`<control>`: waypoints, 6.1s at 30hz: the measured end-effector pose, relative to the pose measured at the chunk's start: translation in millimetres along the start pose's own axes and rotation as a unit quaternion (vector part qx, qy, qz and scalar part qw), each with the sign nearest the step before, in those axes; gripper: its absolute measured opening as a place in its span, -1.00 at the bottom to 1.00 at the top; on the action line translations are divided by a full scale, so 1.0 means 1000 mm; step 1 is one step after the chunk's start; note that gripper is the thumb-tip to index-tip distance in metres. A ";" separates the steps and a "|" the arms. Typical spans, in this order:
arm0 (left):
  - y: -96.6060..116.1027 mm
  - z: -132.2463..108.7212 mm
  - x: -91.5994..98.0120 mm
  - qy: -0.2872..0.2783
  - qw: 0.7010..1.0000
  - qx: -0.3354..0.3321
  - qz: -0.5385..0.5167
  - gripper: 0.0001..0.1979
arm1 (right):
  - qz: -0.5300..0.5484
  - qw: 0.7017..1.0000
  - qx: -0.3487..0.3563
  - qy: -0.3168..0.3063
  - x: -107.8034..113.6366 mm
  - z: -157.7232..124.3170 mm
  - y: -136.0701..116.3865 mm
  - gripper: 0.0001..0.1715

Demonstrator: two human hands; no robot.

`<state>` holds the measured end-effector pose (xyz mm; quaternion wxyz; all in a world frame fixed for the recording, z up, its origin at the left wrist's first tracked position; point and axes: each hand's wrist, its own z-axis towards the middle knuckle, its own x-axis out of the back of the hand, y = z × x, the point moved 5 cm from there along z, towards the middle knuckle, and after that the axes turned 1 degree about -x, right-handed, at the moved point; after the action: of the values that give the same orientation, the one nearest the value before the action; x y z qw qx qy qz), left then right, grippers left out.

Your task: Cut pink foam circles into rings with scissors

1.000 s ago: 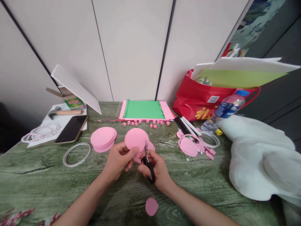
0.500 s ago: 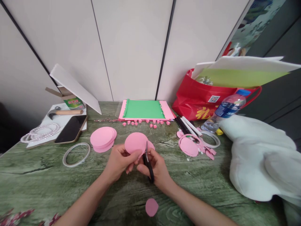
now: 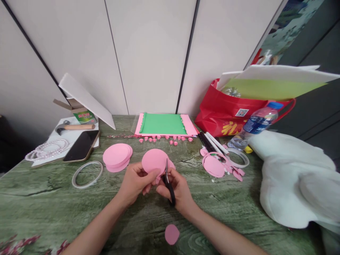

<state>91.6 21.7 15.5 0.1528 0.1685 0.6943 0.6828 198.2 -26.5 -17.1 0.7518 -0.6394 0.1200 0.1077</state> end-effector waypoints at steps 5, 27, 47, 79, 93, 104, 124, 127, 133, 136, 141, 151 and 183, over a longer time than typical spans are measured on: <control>0.000 0.000 0.000 0.002 1.000 -0.005 -0.011 -0.78 | -0.013 1.000 0.002 0.002 0.002 0.000 0.000 -0.58; 0.005 0.000 -0.002 -0.001 1.000 0.008 -0.017 -0.71 | -0.019 0.999 -0.047 0.004 -0.002 -0.005 0.005 -0.56; 0.003 -0.001 -0.001 0.010 0.999 0.012 0.052 -0.75 | -0.011 1.000 -0.017 0.002 0.002 -0.001 0.005 -0.54; 0.001 0.000 0.003 0.039 0.999 0.022 0.009 -0.70 | -0.026 0.998 -0.050 0.001 0.000 -0.003 0.011 -0.59; 0.003 -0.001 0.001 0.021 0.999 0.017 0.029 -0.75 | -0.012 1.000 -0.003 -0.012 0.002 0.001 0.005 -0.59; 0.002 0.000 0.004 0.029 1.000 -0.004 0.010 -0.78 | -0.011 1.000 -0.025 -0.005 0.003 0.001 0.007 -0.59; 0.003 -0.001 0.002 0.031 0.999 0.009 -0.003 -0.68 | -0.026 0.998 -0.051 -0.009 0.000 -0.003 0.013 -0.61; 0.002 -0.001 0.002 0.023 1.000 0.017 0.014 -0.71 | -0.010 0.999 -0.032 -0.016 0.000 -0.001 0.010 -0.62; 0.002 0.000 0.000 0.010 0.999 0.019 0.040 -0.73 | 0.003 1.000 0.001 -0.021 0.001 0.001 0.007 -0.61; 0.002 0.000 0.001 0.016 0.999 0.020 0.037 -0.73 | -0.001 1.000 -0.011 -0.018 0.001 0.000 0.007 -0.58; 0.002 -0.001 0.002 0.017 0.999 0.015 0.030 -0.76 | -0.010 1.000 -0.017 -0.013 0.000 -0.001 0.003 -0.57; 0.003 0.001 0.004 0.028 1.000 0.002 0.012 -0.77 | -0.033 0.999 -0.038 0.002 0.001 0.000 0.005 -0.56; 0.006 0.000 0.001 0.021 0.999 0.014 0.022 -0.81 | -0.046 0.999 -0.024 0.003 0.005 0.001 0.007 -0.54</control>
<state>91.0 22.3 21.4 0.1207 0.1719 0.7029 0.6795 200.4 -24.3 -24.9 0.7400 -0.6625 0.0896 0.0739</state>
